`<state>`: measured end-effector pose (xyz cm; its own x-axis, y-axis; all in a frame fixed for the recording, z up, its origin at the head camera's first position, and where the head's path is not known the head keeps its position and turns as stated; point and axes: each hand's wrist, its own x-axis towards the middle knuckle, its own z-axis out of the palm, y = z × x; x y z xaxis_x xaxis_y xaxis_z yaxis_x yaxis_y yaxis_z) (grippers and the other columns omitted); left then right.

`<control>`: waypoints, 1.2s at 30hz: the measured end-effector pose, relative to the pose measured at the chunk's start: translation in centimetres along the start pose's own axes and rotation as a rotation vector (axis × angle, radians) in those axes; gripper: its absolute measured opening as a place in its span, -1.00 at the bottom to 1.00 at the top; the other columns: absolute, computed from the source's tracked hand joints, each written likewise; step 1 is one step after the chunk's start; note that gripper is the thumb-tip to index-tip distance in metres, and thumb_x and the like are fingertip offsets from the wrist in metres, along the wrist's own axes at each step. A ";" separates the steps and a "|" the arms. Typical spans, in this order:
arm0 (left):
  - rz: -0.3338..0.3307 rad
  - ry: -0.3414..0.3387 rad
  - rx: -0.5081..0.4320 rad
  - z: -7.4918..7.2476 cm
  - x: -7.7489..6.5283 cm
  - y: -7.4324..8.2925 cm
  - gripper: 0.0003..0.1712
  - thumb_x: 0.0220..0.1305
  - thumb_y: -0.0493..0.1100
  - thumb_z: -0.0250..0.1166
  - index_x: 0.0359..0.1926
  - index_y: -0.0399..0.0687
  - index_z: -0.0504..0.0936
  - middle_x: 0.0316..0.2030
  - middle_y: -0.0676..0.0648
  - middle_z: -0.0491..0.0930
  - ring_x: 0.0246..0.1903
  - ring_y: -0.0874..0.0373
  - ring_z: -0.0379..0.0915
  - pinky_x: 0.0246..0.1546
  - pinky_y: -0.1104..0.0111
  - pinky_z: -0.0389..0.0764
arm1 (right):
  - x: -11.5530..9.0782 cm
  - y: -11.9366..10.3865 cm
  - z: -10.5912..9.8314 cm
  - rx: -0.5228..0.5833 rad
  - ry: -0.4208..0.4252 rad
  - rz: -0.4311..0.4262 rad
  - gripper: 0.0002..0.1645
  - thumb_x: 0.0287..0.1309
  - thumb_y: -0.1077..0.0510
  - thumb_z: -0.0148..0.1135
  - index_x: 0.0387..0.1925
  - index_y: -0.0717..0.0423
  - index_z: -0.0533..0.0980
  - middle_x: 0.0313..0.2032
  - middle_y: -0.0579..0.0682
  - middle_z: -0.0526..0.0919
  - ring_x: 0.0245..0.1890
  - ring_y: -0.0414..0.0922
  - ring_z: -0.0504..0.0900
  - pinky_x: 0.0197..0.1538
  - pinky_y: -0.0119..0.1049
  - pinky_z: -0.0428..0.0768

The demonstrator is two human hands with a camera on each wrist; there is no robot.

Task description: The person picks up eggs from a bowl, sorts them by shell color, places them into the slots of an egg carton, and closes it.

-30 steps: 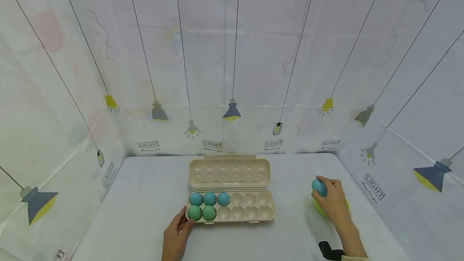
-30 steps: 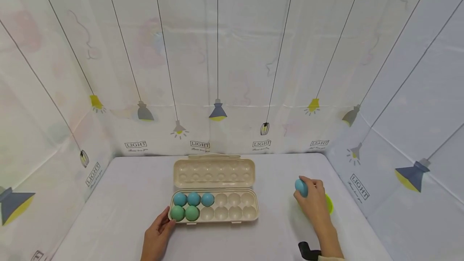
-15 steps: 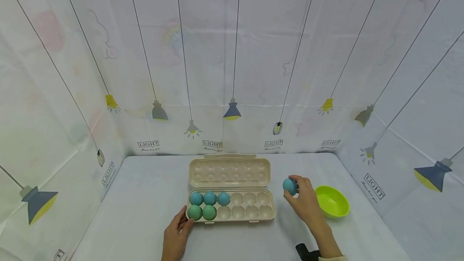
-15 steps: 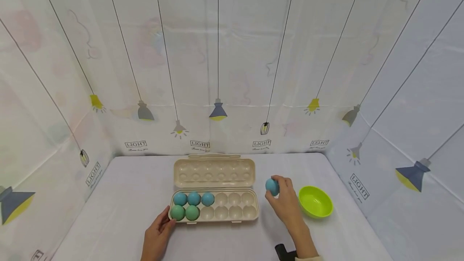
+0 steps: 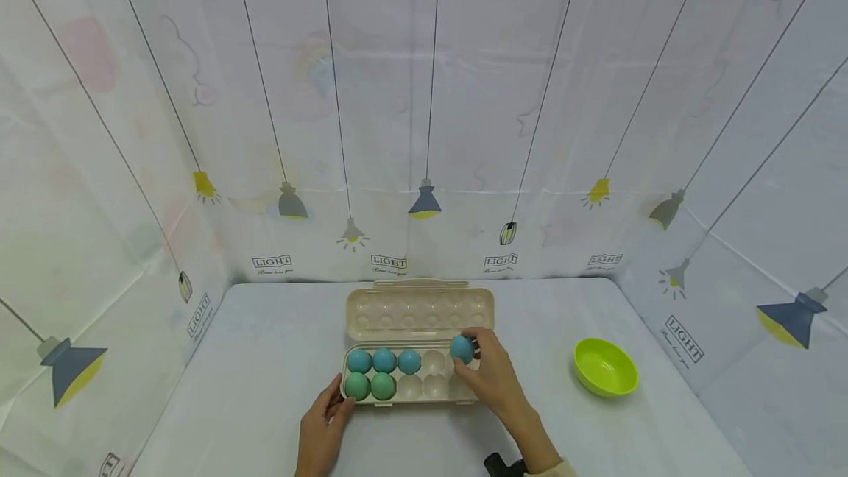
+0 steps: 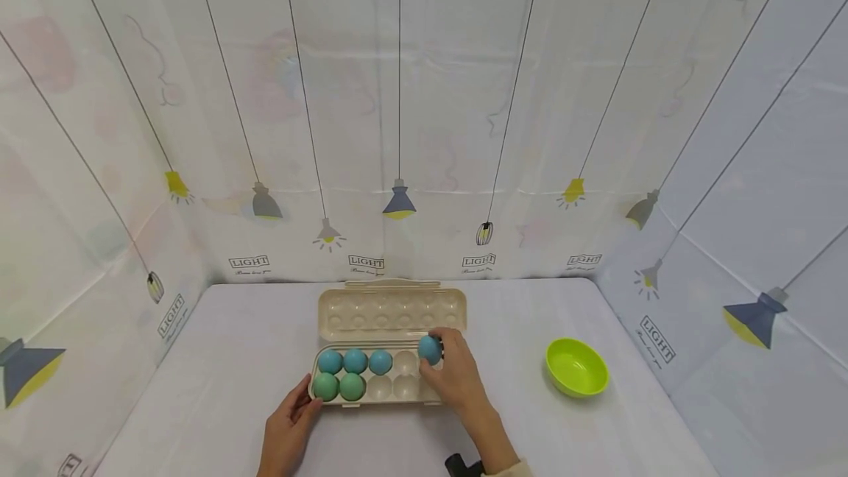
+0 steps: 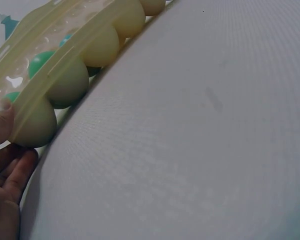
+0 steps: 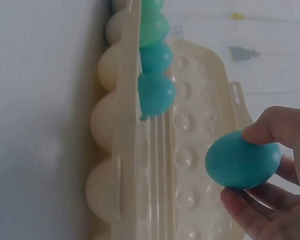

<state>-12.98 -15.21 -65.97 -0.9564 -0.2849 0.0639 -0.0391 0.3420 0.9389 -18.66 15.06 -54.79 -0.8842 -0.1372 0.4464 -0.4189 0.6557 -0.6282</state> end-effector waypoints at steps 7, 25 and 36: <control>0.024 -0.001 -0.003 -0.1 -0.1 0.2 -0.27 0.34 0.16 0.31 0.41 -0.06 0.42 0.16 -0.12 0.62 0.03 0.15 0.64 -0.04 0.60 0.65 | -0.3 -1.5 2.5 0.051 -0.046 -0.066 -0.43 -0.07 0.35 0.49 0.05 0.19 0.51 -0.10 0.01 0.61 -0.16 -0.09 0.66 -0.12 -0.23 0.76; 0.029 0.008 0.014 0.0 -0.2 0.4 -0.28 0.35 0.14 0.31 0.39 -0.11 0.42 0.15 -0.16 0.63 0.03 0.09 0.65 -0.04 0.56 0.67 | -1.3 -2.4 6.5 0.060 -0.263 -0.112 -0.53 0.01 0.33 0.48 0.00 0.18 0.56 -0.04 0.04 0.51 -0.02 0.01 0.64 0.04 -0.34 0.72; -0.018 -0.012 0.016 0.0 0.0 0.3 -0.26 0.34 0.17 0.31 0.42 -0.06 0.40 0.17 -0.12 0.61 0.07 0.10 0.64 -0.02 0.61 0.63 | -1.3 -2.4 6.9 -0.020 -0.341 -0.081 -0.55 0.06 0.24 0.50 0.01 0.06 0.56 -0.03 -0.05 0.58 -0.02 -0.10 0.63 0.00 -0.37 0.70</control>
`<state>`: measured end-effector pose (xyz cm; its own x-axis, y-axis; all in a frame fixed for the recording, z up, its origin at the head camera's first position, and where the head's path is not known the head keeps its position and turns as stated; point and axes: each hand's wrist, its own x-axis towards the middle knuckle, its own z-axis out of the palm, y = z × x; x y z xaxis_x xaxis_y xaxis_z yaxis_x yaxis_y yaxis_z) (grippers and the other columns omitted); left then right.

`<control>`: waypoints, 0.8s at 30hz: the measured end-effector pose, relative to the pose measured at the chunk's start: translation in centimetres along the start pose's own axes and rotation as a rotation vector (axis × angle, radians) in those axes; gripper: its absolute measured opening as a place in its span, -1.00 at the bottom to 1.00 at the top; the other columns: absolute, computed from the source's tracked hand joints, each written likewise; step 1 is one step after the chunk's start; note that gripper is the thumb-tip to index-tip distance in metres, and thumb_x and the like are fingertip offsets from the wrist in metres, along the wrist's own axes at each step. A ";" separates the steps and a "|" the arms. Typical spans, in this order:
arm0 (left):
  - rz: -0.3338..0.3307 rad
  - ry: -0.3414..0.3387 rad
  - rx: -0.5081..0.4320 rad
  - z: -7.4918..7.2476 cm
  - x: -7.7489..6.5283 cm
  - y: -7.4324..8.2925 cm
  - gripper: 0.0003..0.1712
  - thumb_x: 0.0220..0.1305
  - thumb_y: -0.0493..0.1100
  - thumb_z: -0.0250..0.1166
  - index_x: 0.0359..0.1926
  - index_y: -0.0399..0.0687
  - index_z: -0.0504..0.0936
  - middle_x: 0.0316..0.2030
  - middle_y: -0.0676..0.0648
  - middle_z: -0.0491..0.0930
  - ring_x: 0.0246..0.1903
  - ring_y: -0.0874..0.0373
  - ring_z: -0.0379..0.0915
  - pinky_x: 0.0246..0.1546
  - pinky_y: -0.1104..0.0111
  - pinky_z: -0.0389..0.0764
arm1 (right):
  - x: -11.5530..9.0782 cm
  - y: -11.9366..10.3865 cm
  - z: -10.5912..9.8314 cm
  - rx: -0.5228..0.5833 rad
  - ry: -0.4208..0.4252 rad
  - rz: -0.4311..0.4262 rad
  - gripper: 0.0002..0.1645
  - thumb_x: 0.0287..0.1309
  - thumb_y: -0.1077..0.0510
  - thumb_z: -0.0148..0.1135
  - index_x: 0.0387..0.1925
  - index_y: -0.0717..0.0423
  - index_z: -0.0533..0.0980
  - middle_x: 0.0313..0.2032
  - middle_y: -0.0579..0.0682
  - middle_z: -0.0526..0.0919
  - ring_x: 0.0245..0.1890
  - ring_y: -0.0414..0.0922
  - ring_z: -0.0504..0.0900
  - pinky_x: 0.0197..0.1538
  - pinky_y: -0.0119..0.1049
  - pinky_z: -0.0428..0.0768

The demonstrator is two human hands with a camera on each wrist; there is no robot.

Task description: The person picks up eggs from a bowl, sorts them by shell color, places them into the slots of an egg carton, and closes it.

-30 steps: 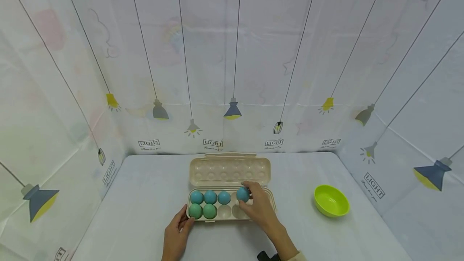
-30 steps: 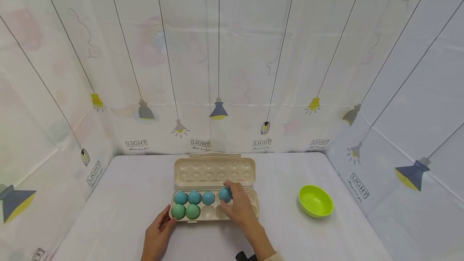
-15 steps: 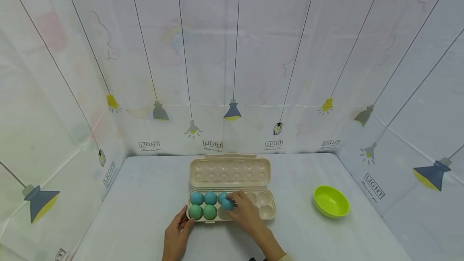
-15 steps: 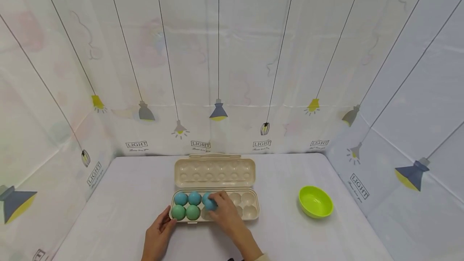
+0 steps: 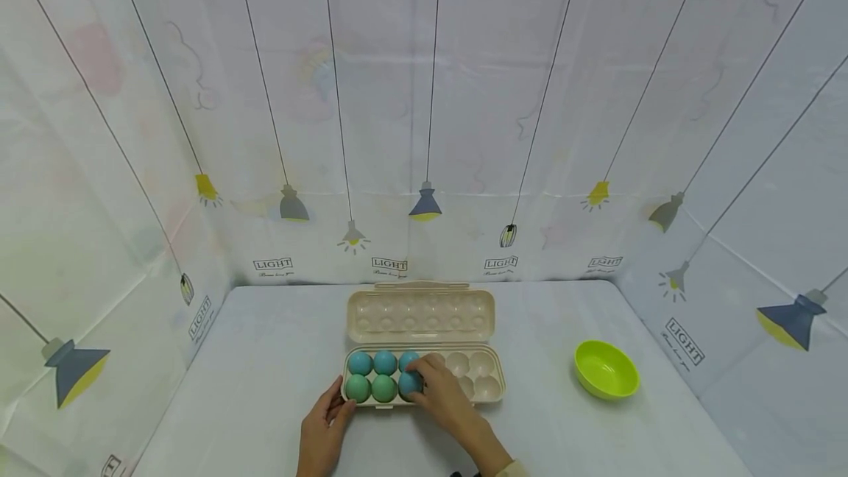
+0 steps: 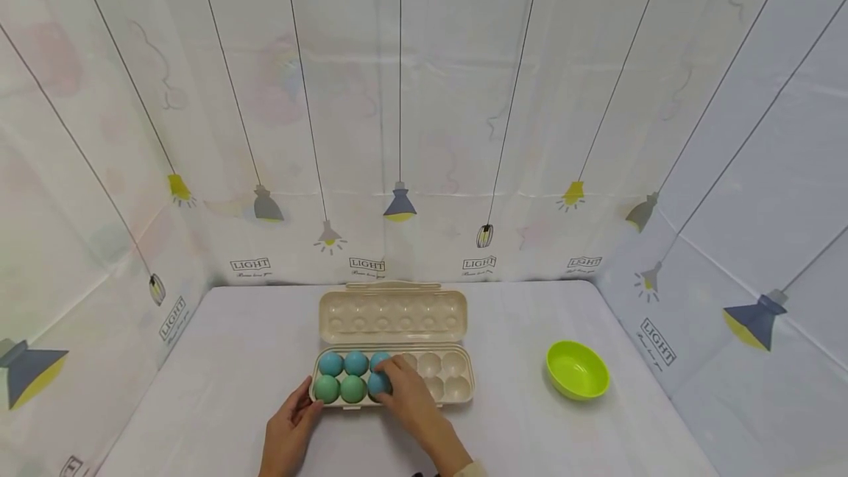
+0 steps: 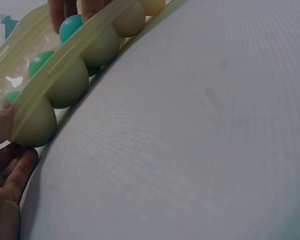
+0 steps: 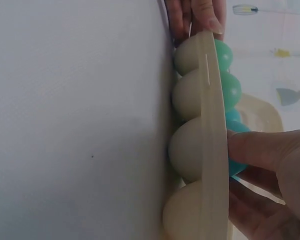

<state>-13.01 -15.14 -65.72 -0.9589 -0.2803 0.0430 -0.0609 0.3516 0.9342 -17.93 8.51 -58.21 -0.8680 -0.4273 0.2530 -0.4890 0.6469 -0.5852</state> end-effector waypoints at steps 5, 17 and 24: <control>0.007 -0.002 -0.011 0.1 0.0 -0.1 -0.22 0.33 0.21 0.30 0.42 -0.07 0.38 0.19 -0.13 0.60 0.11 0.06 0.61 0.00 0.64 0.61 | 0.2 0.0 -0.1 -0.007 -0.041 0.025 -0.54 0.05 0.26 0.50 0.01 0.06 0.58 -0.03 -0.06 0.61 -0.01 -0.10 0.63 0.03 -0.31 0.70; 0.030 0.029 -0.005 0.2 -0.1 -0.1 -0.27 0.34 0.15 0.32 0.39 -0.10 0.43 0.13 -0.14 0.63 0.05 0.05 0.65 -0.02 0.51 0.69 | 0.4 0.1 -0.4 -0.004 -0.082 0.016 -0.55 0.01 0.34 0.49 0.00 0.13 0.62 -0.11 -0.03 0.58 -0.10 -0.11 0.63 -0.03 -0.35 0.70; 0.018 0.020 -0.005 0.2 0.0 -0.3 -0.25 0.32 0.19 0.32 0.40 -0.06 0.42 0.14 -0.12 0.63 0.05 0.08 0.64 -0.03 0.55 0.67 | 0.5 0.1 -0.5 -0.036 -0.090 -0.013 -0.55 0.00 0.38 0.47 -0.02 0.13 0.62 -0.14 -0.03 0.59 -0.11 -0.14 0.62 -0.04 -0.36 0.69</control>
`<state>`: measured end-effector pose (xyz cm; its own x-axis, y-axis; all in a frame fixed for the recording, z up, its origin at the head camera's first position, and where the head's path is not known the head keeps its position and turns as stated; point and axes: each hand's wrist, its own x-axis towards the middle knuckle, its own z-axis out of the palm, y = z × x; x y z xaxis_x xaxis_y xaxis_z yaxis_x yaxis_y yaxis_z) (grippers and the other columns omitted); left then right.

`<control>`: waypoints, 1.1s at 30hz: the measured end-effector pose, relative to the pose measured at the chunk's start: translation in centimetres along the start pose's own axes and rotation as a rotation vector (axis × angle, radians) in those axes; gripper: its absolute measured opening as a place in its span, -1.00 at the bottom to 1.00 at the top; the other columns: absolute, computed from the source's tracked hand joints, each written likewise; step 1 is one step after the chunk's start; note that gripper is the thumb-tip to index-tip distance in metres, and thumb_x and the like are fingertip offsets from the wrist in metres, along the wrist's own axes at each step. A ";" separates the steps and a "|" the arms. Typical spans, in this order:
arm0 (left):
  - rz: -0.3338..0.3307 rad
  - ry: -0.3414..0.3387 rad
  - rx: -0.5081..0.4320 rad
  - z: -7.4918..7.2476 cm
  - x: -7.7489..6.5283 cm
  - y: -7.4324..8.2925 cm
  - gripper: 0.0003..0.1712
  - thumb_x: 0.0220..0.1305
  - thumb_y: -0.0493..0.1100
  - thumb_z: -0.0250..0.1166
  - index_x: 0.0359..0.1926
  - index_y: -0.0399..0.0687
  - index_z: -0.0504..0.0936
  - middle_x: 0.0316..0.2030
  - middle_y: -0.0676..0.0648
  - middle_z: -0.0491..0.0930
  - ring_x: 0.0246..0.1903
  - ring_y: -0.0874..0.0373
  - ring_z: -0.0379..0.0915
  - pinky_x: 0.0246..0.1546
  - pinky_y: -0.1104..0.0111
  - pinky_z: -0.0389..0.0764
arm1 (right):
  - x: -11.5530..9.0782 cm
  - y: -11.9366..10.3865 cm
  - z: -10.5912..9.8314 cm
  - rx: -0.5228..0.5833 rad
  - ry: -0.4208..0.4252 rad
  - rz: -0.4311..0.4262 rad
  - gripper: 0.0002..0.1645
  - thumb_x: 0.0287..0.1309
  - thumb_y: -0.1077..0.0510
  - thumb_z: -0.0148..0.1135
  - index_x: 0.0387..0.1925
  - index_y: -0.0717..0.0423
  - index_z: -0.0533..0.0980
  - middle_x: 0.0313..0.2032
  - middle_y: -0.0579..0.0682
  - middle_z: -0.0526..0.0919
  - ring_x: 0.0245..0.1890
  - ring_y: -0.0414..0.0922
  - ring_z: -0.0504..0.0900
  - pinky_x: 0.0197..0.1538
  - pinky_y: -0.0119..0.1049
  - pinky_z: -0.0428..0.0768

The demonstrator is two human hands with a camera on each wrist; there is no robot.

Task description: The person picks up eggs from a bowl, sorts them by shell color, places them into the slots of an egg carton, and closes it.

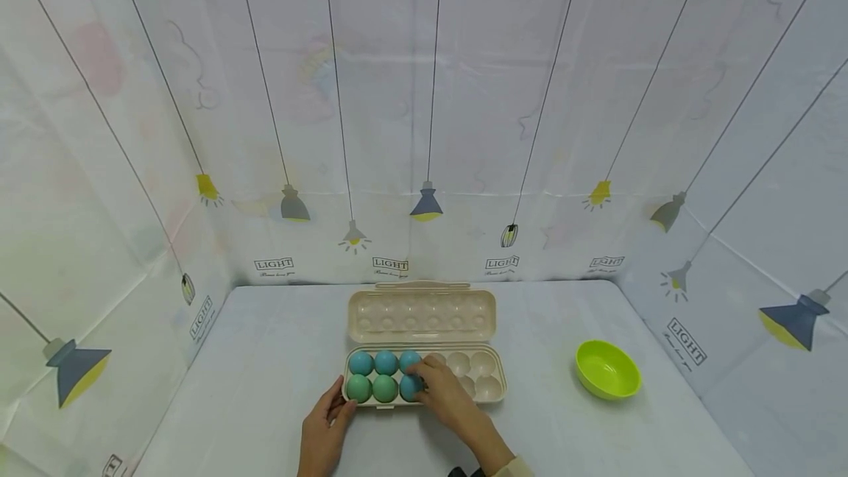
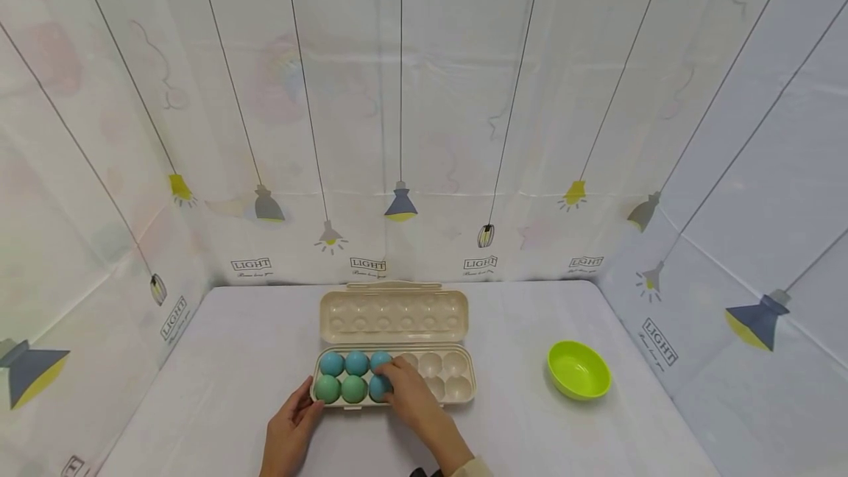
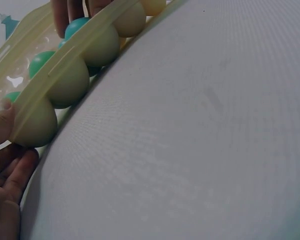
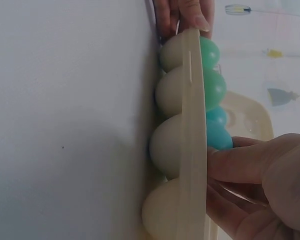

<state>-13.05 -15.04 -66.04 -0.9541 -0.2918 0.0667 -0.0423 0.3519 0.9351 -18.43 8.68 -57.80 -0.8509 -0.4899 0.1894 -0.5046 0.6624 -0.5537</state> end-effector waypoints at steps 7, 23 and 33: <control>-0.012 -0.009 -0.002 -0.2 0.1 0.1 -0.23 0.31 0.22 0.32 0.41 -0.03 0.40 0.15 -0.10 0.63 0.07 0.09 0.64 -0.03 0.63 0.63 | -0.3 -0.3 -0.5 -0.035 0.022 -0.042 -0.53 0.03 0.48 0.37 0.02 0.19 0.60 -0.13 0.01 0.58 -0.14 -0.10 0.63 -0.07 -0.35 0.69; -0.004 -0.002 0.004 -0.1 -0.1 0.1 -0.24 0.32 0.21 0.31 0.41 -0.04 0.41 0.13 -0.10 0.64 0.06 0.08 0.65 -0.03 0.59 0.65 | 0.8 0.2 -5.5 -0.158 0.146 0.003 -0.60 0.33 0.11 0.29 0.15 0.12 0.54 0.06 0.05 0.59 0.14 0.01 0.56 0.18 -0.05 0.64; -0.011 -0.019 -0.015 -0.1 0.0 0.1 -0.22 0.32 0.23 0.29 0.43 -0.04 0.38 0.19 -0.11 0.61 0.09 0.08 0.62 -0.03 0.62 0.63 | 3.2 3.4 -9.7 -0.180 0.362 0.025 -0.49 0.28 0.09 0.36 0.18 0.21 0.50 0.13 0.18 0.53 0.22 0.12 0.47 0.24 0.04 0.59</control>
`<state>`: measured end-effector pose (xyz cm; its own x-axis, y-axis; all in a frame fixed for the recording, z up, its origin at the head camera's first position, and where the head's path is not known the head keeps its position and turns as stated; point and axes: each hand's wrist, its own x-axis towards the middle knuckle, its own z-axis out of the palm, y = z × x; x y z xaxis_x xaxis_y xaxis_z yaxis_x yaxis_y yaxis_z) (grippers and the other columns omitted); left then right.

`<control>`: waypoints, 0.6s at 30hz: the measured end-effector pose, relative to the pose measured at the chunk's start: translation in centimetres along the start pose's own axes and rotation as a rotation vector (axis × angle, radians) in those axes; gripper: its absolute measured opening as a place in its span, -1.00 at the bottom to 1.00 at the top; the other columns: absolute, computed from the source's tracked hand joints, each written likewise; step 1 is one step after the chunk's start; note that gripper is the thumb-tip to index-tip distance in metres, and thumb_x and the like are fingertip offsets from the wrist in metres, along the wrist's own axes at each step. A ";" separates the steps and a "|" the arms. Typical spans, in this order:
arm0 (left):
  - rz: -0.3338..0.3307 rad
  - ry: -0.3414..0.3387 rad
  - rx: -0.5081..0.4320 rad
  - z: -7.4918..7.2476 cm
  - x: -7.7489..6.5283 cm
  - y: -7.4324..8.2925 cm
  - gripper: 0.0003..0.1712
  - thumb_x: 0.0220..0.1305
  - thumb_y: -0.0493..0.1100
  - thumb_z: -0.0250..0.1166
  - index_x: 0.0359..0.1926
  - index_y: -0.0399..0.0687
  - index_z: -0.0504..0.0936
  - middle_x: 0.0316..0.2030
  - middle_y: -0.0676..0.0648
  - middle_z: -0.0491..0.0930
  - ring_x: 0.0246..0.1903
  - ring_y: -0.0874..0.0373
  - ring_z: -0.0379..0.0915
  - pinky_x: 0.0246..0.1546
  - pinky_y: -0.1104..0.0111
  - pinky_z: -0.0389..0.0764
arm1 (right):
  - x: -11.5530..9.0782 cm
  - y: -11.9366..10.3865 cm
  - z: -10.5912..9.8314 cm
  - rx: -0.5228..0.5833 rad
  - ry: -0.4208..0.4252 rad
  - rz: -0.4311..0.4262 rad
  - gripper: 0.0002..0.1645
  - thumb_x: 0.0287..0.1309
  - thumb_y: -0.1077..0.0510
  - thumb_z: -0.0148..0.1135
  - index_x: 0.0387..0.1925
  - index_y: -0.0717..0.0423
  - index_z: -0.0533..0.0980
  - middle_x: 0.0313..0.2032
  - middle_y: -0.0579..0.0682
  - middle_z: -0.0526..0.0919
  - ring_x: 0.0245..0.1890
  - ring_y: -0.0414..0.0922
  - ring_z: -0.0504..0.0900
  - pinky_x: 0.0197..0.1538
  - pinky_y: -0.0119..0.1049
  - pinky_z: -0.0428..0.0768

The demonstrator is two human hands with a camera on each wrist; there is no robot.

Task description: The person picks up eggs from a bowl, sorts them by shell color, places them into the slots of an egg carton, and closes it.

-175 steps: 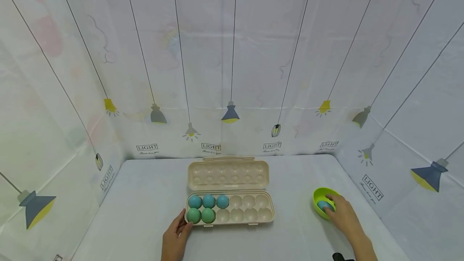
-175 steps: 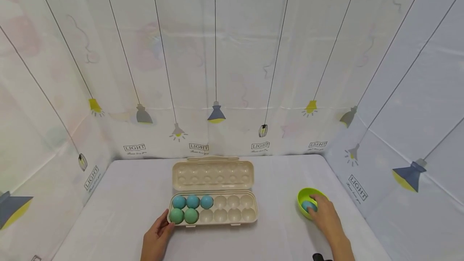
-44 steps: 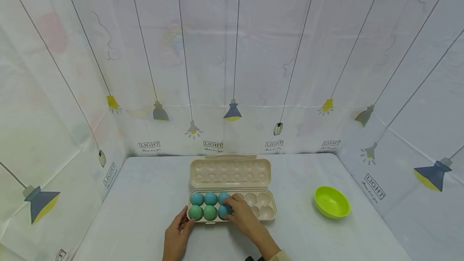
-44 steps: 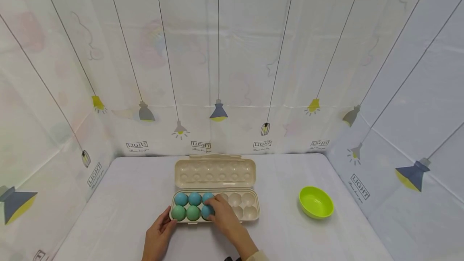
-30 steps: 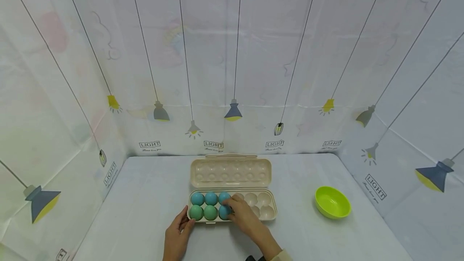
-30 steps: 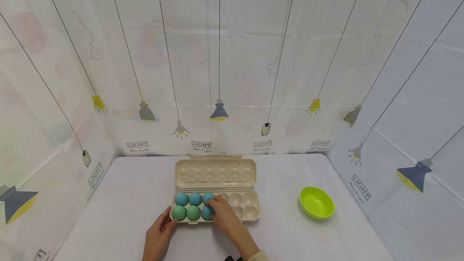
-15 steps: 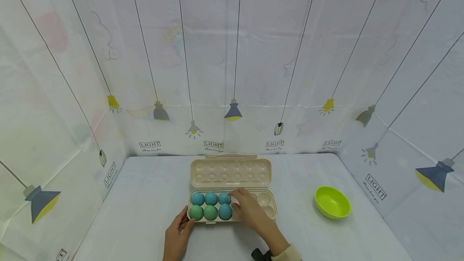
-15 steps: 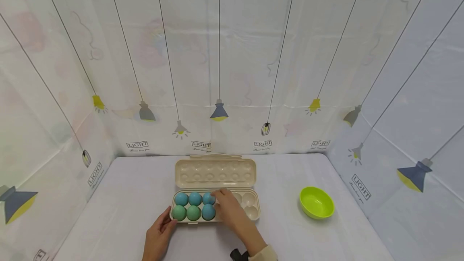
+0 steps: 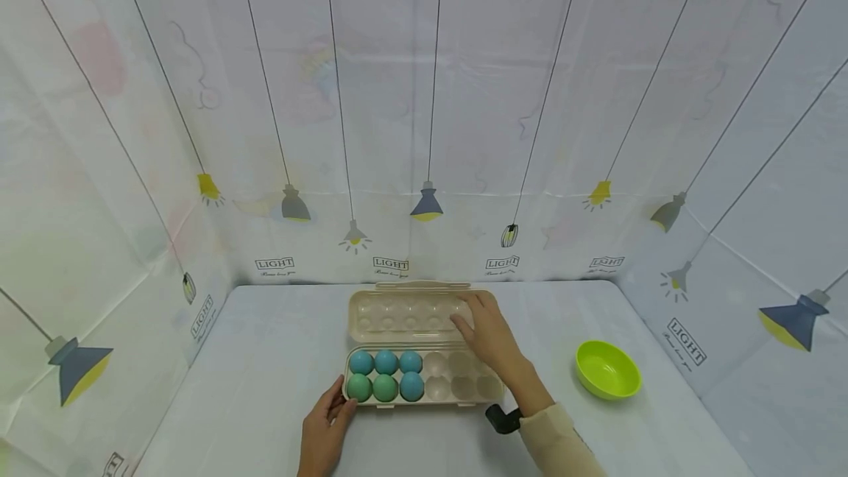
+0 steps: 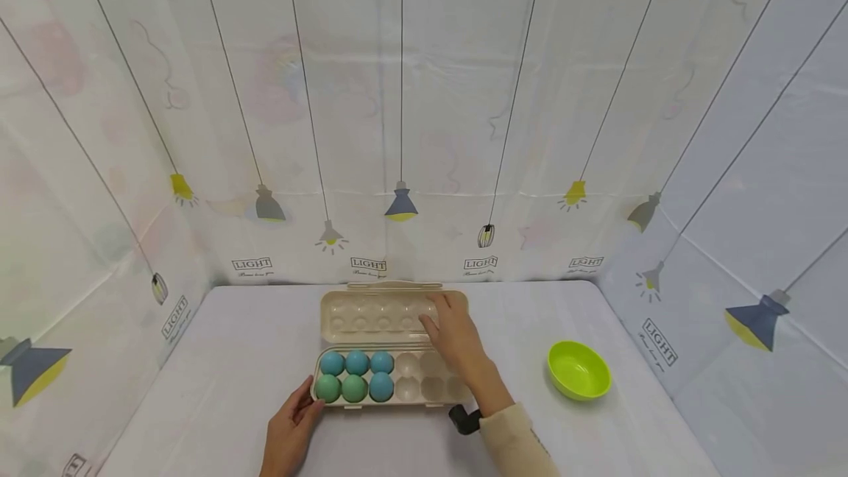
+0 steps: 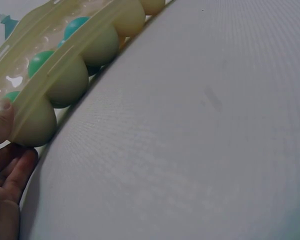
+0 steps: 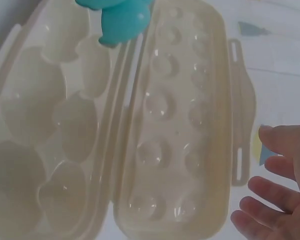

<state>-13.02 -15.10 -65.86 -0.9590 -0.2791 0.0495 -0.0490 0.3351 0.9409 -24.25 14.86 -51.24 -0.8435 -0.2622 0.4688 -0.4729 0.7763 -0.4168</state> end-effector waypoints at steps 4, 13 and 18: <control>0.002 0.008 -0.004 -0.1 0.0 0.2 -0.24 0.33 0.20 0.31 0.42 -0.02 0.40 0.20 -0.10 0.60 0.08 0.08 0.63 -0.02 0.60 0.64 | 0.8 1.3 -0.2 0.021 0.042 0.011 -0.53 0.27 0.13 0.36 0.14 0.26 0.53 0.11 0.22 0.55 0.19 0.19 0.47 0.23 0.07 0.57; 0.026 0.010 -0.012 0.0 -0.1 0.2 -0.29 0.36 0.11 0.31 0.41 -0.07 0.40 0.20 -0.12 0.60 0.05 0.11 0.64 -0.02 0.55 0.67 | 2.2 4.5 0.4 -0.001 0.055 0.132 -0.41 0.32 0.02 0.30 0.21 0.34 0.45 0.26 0.33 0.44 0.29 0.30 0.36 0.34 0.14 0.45; 0.060 0.028 -0.011 0.1 -0.1 0.0 -0.29 0.35 0.11 0.32 0.40 -0.08 0.41 0.18 -0.11 0.61 0.03 0.12 0.65 -0.04 0.56 0.67 | 2.4 5.7 0.6 0.062 0.003 0.200 -0.30 0.42 -0.12 0.15 0.33 0.31 0.36 0.37 0.33 0.33 0.40 0.32 0.24 0.44 0.24 0.31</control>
<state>-12.98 -14.95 -65.91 -0.9517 -0.2844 0.1153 0.0115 0.3421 0.9396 -29.12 18.38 -52.96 -0.9213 -0.1047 0.3745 -0.3113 0.7758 -0.5489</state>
